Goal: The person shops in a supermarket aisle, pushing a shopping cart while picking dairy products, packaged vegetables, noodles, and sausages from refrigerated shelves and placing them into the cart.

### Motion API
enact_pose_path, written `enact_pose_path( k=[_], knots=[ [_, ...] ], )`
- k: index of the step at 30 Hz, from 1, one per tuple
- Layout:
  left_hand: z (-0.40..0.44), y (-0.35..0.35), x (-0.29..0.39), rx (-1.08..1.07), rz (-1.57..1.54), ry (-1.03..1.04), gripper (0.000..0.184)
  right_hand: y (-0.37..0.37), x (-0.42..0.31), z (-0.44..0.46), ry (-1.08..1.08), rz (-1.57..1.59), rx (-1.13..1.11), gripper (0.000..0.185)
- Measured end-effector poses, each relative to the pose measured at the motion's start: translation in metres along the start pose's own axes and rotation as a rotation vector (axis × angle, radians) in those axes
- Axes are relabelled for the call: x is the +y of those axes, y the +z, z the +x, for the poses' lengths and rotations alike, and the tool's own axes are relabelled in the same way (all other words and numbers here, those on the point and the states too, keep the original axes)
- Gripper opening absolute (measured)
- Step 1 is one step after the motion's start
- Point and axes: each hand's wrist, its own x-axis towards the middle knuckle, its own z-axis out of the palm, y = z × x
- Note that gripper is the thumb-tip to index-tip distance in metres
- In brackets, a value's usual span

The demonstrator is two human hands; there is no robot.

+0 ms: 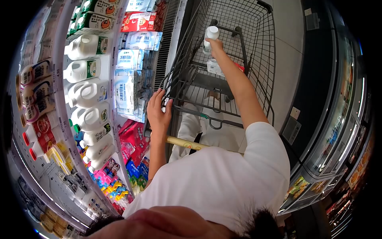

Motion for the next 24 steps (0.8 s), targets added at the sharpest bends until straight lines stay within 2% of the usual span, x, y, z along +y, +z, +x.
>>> enact_pose_path(
  k=[2,3,4,7,9,10,13,16,20,22,23,24],
  knots=[
    [0.002,0.001,0.001,-0.013,0.036,0.012,0.037,0.014,0.051,0.027,-0.085,0.100,-0.024,0.053],
    [0.002,0.000,0.001,-0.011,0.025,0.003,0.038,0.017,0.074,0.041,-0.102,0.049,0.016,0.052],
    [0.002,0.000,0.000,-0.020,0.034,-0.007,0.038,0.029,0.073,0.017,-0.097,0.108,0.039,0.050],
    [0.001,-0.001,-0.002,-0.029,0.052,-0.007,0.038,0.034,0.126,0.028,-0.103,0.149,0.017,0.048],
    [-0.001,-0.001,-0.002,-0.021,0.047,-0.012,0.038,0.033,0.135,0.007,-0.091,0.049,-0.040,0.050],
    [-0.002,-0.001,-0.003,0.001,0.059,-0.019,0.038,0.028,0.140,0.001,-0.121,-0.100,-0.074,0.046],
    [-0.004,0.000,-0.004,0.004,0.046,0.002,0.037,0.018,0.171,-0.004,-0.006,-0.086,-0.114,0.039],
    [-0.005,-0.001,-0.002,-0.022,0.020,-0.021,0.037,0.004,0.162,-0.016,0.129,-0.221,-0.230,0.033],
    [-0.007,-0.001,-0.002,-0.014,0.020,-0.014,0.037,-0.008,0.128,-0.026,0.160,-0.371,-0.336,0.035],
    [-0.010,0.004,-0.005,0.015,-0.004,0.006,0.036,-0.018,0.095,-0.040,0.180,-0.761,-0.479,0.041],
    [-0.009,0.004,-0.007,0.034,-0.016,0.010,0.036,-0.025,0.076,-0.055,0.150,-0.757,-0.468,0.041],
    [-0.010,0.001,-0.005,0.064,-0.045,0.023,0.034,-0.032,0.048,-0.096,-0.100,-0.776,-0.484,0.043]
  ],
)
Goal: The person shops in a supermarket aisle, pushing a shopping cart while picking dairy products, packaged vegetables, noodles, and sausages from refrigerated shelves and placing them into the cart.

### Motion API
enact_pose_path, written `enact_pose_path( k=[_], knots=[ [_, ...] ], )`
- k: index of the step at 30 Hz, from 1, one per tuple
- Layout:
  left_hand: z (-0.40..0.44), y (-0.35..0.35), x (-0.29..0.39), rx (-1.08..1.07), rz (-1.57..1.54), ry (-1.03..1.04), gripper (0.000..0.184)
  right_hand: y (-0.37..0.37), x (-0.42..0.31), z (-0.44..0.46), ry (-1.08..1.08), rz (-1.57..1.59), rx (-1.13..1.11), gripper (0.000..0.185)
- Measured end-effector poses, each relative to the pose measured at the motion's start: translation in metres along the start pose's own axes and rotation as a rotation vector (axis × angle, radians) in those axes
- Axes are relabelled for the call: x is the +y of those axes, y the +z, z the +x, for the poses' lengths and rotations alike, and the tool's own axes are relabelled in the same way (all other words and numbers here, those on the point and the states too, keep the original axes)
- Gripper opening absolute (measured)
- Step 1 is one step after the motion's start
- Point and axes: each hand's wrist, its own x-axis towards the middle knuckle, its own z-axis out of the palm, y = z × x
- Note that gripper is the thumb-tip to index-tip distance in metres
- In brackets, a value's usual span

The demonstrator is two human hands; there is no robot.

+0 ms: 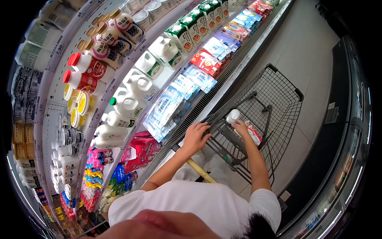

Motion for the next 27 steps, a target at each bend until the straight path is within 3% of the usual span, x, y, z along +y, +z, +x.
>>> enact_pose_path(
  k=[1,2,5,9,11,12,14,15,17,21,27],
  knots=[
    [-0.002,-0.008,0.005,0.017,-0.006,0.023,0.034,-0.009,-0.021,-0.041,-0.219,-0.075,0.076,0.044],
    [-0.005,-0.017,0.009,0.031,-0.005,0.032,0.034,-0.023,-0.019,-0.066,-0.306,-0.021,0.055,0.045],
    [-0.025,-0.039,0.018,0.066,-0.012,0.049,0.031,-0.046,-0.034,-0.204,-0.426,0.125,0.144,0.042],
    [-0.048,-0.038,0.018,0.018,0.118,0.092,0.024,-0.025,-0.029,-0.375,-0.348,-0.117,0.381,0.033],
    [-0.041,-0.034,0.027,0.002,0.087,0.130,0.021,0.002,0.006,-0.408,-0.526,-0.530,0.572,0.023],
    [-0.039,-0.032,0.031,-0.005,0.067,0.101,0.021,0.011,0.022,-0.412,-0.515,-0.519,0.586,0.023],
    [-0.035,-0.027,0.037,-0.025,0.046,0.086,0.021,0.028,0.038,-0.417,-0.380,-0.883,0.598,0.022],
    [-0.033,-0.026,0.039,-0.022,0.051,0.065,0.021,0.032,0.034,-0.418,-0.366,-0.869,0.607,0.022],
    [-0.023,-0.019,0.042,-0.005,0.058,0.025,0.020,0.029,0.012,-0.405,-0.460,-0.637,0.917,0.031],
    [0.009,-0.001,0.043,0.086,0.048,0.070,0.020,0.008,0.009,-0.379,-0.493,-0.713,1.020,0.033],
    [0.080,0.026,0.056,0.028,0.065,0.036,0.022,-0.044,-0.014,-0.327,-0.561,-0.793,1.166,0.034]
  ],
)
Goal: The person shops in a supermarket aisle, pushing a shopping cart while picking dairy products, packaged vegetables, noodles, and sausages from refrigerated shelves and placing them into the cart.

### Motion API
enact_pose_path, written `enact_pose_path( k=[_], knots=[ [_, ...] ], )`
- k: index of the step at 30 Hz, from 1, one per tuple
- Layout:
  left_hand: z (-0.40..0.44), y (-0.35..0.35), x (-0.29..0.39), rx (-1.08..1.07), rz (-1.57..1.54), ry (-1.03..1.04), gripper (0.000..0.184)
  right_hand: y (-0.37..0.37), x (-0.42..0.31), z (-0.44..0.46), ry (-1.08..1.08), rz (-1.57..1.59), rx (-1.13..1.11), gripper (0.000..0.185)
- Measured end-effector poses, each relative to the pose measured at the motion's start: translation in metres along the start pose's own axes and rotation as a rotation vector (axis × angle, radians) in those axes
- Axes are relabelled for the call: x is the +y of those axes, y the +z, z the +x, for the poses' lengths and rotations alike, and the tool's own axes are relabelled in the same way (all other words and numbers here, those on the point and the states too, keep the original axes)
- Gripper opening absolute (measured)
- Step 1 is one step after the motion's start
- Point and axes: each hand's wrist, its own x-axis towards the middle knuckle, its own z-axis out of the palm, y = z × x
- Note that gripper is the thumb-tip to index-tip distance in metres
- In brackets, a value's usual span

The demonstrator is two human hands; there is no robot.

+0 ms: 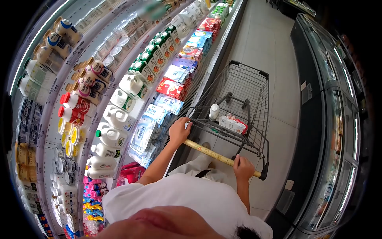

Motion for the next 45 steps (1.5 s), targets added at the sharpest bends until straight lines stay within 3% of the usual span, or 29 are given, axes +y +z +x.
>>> enact_pose_path(
  k=[13,27,34,39,43,45],
  knots=[
    [0.187,0.086,0.044,-0.171,0.060,0.037,0.030,0.083,0.086,0.182,0.102,-0.071,0.089,0.034],
    [0.357,0.169,0.072,-0.124,0.056,0.138,0.022,0.150,0.157,0.344,0.126,-0.193,0.053,0.036],
    [0.417,0.178,0.092,-0.341,0.140,0.094,0.027,0.176,0.182,0.400,0.140,-0.210,0.059,0.037],
    [0.440,0.187,0.099,-0.392,0.112,0.095,0.029,0.181,0.190,0.426,0.128,-0.129,-0.025,0.034],
    [0.456,0.195,0.100,-0.360,0.052,0.065,0.027,0.184,0.190,0.456,0.254,-0.128,-0.259,0.034],
    [0.464,0.194,0.102,-0.321,0.048,0.014,0.024,0.191,0.190,0.481,0.325,0.074,-0.390,0.033]
  ],
)
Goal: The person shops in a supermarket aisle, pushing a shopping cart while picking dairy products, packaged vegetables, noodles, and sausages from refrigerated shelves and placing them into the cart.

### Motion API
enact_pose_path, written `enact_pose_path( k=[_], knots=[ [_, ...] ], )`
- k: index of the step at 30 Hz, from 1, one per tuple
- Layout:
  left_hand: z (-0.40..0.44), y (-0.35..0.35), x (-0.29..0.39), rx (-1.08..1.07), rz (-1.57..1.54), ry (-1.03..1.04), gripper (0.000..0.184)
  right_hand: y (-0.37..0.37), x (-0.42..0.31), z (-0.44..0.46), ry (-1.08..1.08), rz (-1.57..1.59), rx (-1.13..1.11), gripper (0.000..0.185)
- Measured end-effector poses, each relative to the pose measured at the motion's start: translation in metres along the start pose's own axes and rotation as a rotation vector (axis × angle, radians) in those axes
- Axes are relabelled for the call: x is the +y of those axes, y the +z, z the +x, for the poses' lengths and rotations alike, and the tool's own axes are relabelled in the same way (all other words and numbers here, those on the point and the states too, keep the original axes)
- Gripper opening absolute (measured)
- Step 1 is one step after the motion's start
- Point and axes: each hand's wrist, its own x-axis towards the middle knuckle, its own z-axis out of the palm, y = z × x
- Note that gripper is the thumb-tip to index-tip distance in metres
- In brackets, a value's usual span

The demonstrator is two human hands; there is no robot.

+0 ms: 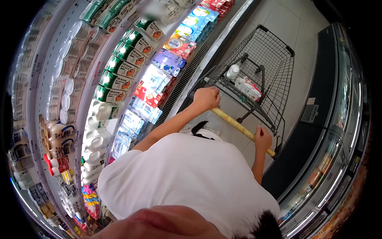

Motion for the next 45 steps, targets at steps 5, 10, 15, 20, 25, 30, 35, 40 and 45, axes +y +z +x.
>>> enact_pose_path(
  k=[5,10,15,20,25,30,35,40,45],
  knots=[
    [0.020,0.005,0.006,-0.013,-0.029,-0.008,0.021,0.021,-0.048,0.111,-0.159,0.328,-0.109,0.029],
    [0.032,0.004,0.008,0.017,-0.094,0.057,0.015,0.039,-0.166,0.217,-0.596,0.420,-0.167,0.021],
    [0.035,-0.018,-0.002,0.181,-0.479,0.085,0.021,0.058,-0.297,0.254,-0.783,0.695,-0.297,0.023],
    [0.030,-0.126,-0.037,0.540,-0.526,0.032,0.024,0.073,-0.407,0.256,-0.911,0.954,-0.413,0.032],
    [0.028,-0.285,-0.105,1.190,0.106,-0.013,0.034,0.057,-0.515,0.269,-1.156,1.001,-0.281,0.040],
    [0.034,-0.428,-0.154,1.155,0.667,-0.349,0.061,0.047,-0.626,0.280,-1.403,0.898,0.073,0.042],
    [0.065,-0.441,-0.280,0.789,1.158,-0.122,0.060,0.050,-0.677,0.285,-1.297,0.743,0.044,0.055],
    [0.070,-0.484,-0.193,0.636,0.596,-0.568,0.068,0.084,-0.709,0.322,-1.489,0.643,0.359,0.053],
    [0.081,-0.489,-0.193,0.569,0.640,-0.569,0.077,0.059,-0.728,0.317,-1.362,0.445,-0.051,0.056]
  ],
)
